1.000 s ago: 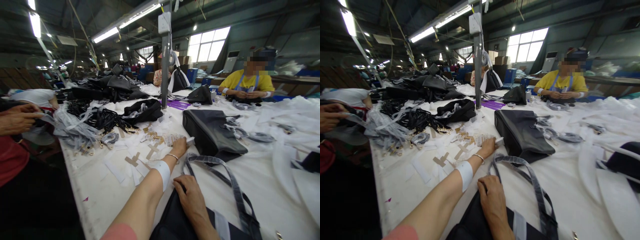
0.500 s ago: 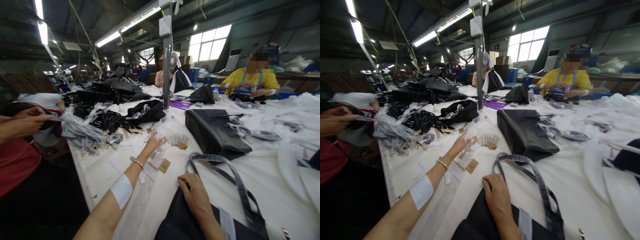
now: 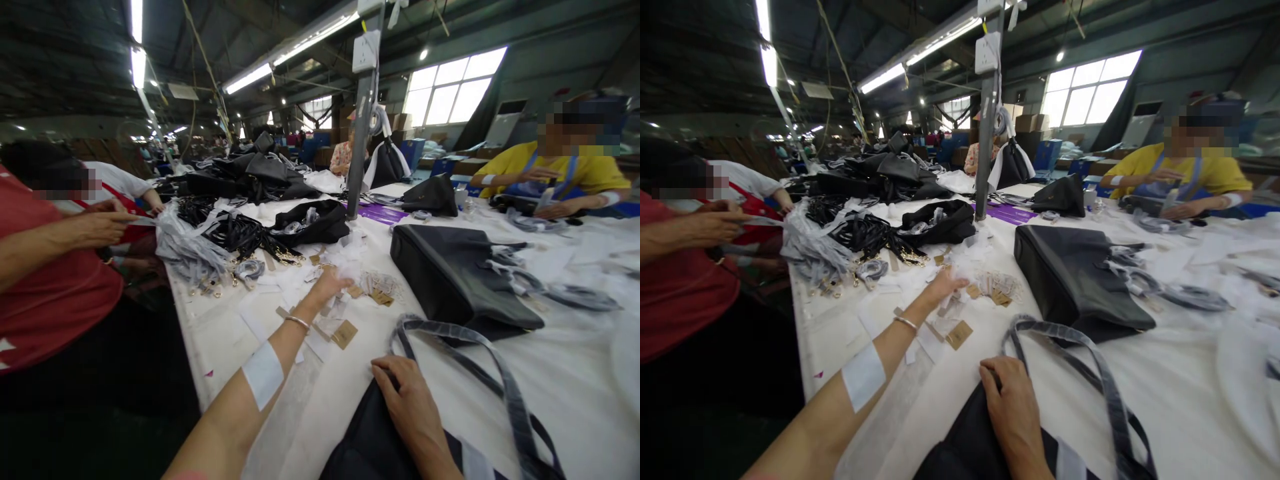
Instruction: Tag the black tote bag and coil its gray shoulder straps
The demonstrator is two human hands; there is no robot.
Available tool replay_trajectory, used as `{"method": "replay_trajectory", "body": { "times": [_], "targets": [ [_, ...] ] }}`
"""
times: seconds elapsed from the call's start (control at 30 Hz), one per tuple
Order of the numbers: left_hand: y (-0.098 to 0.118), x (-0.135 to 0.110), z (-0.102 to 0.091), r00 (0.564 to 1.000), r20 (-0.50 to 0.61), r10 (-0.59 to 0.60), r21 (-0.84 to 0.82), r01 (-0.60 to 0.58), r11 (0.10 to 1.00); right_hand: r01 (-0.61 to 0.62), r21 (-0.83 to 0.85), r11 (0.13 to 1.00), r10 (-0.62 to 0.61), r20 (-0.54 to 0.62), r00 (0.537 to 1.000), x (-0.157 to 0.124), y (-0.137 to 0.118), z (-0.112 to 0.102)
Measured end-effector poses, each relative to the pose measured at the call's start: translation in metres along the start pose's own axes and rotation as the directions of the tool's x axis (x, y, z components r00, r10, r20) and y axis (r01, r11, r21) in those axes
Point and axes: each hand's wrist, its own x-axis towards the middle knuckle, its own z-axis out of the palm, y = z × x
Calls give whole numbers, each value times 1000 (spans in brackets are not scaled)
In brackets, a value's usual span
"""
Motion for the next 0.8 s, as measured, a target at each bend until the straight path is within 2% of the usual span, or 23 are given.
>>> {"method": "replay_trajectory", "body": {
  "times": [0.13,0.2,0.27,0.37,0.5,0.57,0.67,0.8],
  "targets": [
    [-34,-13,-69,993,-110,48,49,-43,998,-31,16,999,31,18,999,0,1,0],
    [-55,-25,-97,995,-79,58,125,-48,991,-32,18,999,31,16,999,0,2,1],
    [-75,-40,-113,997,15,77,209,-78,975,-24,16,1000,23,16,1000,1,4,2],
    [-95,-56,-114,981,170,94,360,-150,921,-13,9,1000,13,20,1000,1,7,2],
    [-104,-60,-104,943,302,143,601,-305,739,-23,16,1000,23,14,1000,-1,11,4],
    [-103,-59,-105,947,286,147,624,-300,722,-30,24,999,30,15,999,-1,13,5],
    [-103,-58,-117,963,230,143,634,-260,728,-35,30,999,34,19,999,-2,15,6],
    [-104,-56,-140,986,111,128,570,-169,804,-33,39,999,32,30,999,-1,15,6]
  ]
}}
